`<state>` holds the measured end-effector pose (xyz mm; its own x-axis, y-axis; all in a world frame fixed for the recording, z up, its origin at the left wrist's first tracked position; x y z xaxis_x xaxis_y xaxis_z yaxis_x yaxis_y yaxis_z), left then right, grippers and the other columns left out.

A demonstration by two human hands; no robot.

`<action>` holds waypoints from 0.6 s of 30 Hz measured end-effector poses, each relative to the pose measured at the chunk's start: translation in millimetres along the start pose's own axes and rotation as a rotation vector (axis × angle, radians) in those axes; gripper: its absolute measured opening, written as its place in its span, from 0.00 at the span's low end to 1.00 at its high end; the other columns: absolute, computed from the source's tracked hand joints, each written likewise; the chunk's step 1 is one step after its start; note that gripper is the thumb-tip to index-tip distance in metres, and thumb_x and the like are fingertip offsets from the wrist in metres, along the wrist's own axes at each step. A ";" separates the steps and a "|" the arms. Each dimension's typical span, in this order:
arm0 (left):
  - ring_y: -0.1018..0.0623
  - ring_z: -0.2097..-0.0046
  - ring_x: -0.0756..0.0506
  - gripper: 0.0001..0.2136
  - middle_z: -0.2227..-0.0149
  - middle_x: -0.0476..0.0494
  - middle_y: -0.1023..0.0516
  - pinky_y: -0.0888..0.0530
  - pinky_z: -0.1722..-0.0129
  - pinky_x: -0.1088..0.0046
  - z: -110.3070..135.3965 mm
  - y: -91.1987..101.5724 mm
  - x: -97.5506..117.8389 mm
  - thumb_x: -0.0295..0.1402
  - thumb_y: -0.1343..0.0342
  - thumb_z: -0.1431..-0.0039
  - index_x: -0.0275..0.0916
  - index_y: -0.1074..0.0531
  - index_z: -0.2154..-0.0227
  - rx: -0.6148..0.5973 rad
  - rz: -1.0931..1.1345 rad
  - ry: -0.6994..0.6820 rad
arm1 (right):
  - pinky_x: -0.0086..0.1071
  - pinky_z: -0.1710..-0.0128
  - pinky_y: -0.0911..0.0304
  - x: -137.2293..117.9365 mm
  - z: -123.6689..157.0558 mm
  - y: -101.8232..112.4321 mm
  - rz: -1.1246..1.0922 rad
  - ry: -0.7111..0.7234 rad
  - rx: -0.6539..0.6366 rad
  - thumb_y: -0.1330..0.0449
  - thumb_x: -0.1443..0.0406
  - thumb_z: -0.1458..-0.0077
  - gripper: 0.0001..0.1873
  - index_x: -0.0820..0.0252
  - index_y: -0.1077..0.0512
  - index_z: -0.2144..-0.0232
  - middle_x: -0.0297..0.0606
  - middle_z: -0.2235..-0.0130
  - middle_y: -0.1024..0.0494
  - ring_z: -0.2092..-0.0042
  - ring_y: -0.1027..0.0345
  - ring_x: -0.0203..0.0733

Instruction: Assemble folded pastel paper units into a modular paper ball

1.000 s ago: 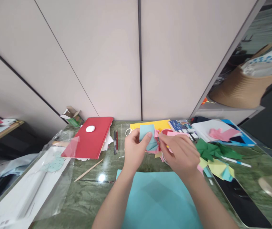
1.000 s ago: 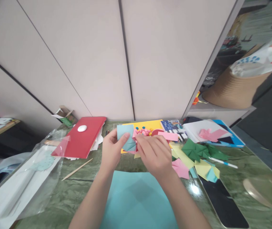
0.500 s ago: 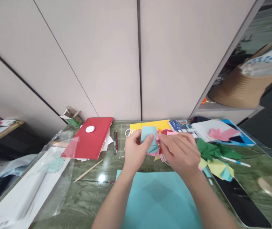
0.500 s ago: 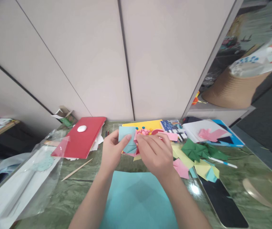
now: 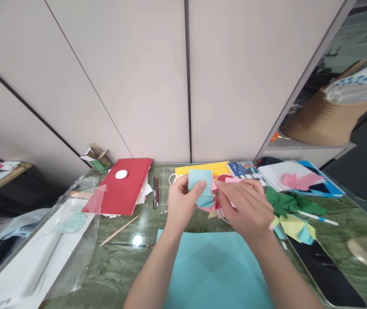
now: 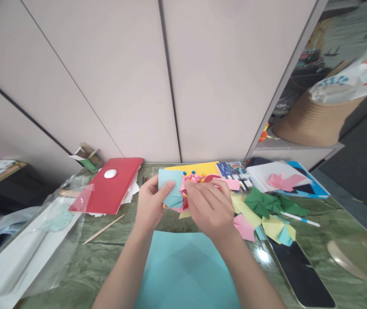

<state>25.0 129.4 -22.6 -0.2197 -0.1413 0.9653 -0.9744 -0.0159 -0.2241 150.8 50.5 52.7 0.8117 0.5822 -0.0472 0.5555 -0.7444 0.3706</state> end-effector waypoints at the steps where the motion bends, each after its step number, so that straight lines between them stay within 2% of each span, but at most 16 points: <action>1: 0.29 0.71 0.51 0.09 0.73 0.48 0.27 0.31 0.72 0.76 -0.1 0.3 -0.8 0.36 0.39 0.52 0.35 0.26 0.70 0.000 0.018 0.006 | 0.33 0.64 0.39 0.3 -0.1 1.0 -0.005 -0.003 0.007 0.38 0.76 0.53 0.13 0.58 0.29 0.65 0.32 0.74 0.20 0.71 0.27 0.36; 7: 0.29 0.71 0.51 0.09 0.72 0.47 0.26 0.31 0.71 0.76 0.5 -1.1 -5.8 0.36 0.40 0.51 0.36 0.26 0.68 -0.029 0.083 0.058 | 0.34 0.64 0.38 1.9 0.1 4.3 -0.032 -0.017 0.021 0.40 0.77 0.53 0.14 0.57 0.29 0.65 0.33 0.73 0.20 0.71 0.26 0.37; 13: 0.27 0.63 0.48 0.08 0.65 0.45 0.26 0.30 0.64 0.74 -0.4 -2.7 0.8 0.34 0.41 0.49 0.38 0.27 0.66 -0.028 0.089 0.005 | 0.34 0.63 0.37 7.5 3.7 2.2 -0.050 -0.046 0.037 0.40 0.77 0.54 0.15 0.56 0.30 0.64 0.32 0.73 0.20 0.71 0.27 0.36; 18: 0.27 0.65 0.49 0.07 0.67 0.45 0.25 0.30 0.63 0.73 -1.7 -5.8 -1.9 0.34 0.42 0.48 0.38 0.27 0.66 -0.059 0.121 0.029 | 0.35 0.61 0.38 12.3 5.8 -3.9 -0.067 -0.083 0.000 0.42 0.78 0.53 0.15 0.55 0.30 0.65 0.32 0.70 0.20 0.68 0.26 0.37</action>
<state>30.9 131.4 -23.0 -0.3363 -0.1101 0.9353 -0.9416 0.0578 -0.3318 159.7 58.7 45.3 0.7852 0.6012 -0.1488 0.6088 -0.7051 0.3637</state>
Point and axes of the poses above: each hand's wrist, its own z-axis away from the middle knuckle, its own y-axis out of the back of the hand, x = y × z, the point moved 10 cm from there along -z, towards the middle knuckle
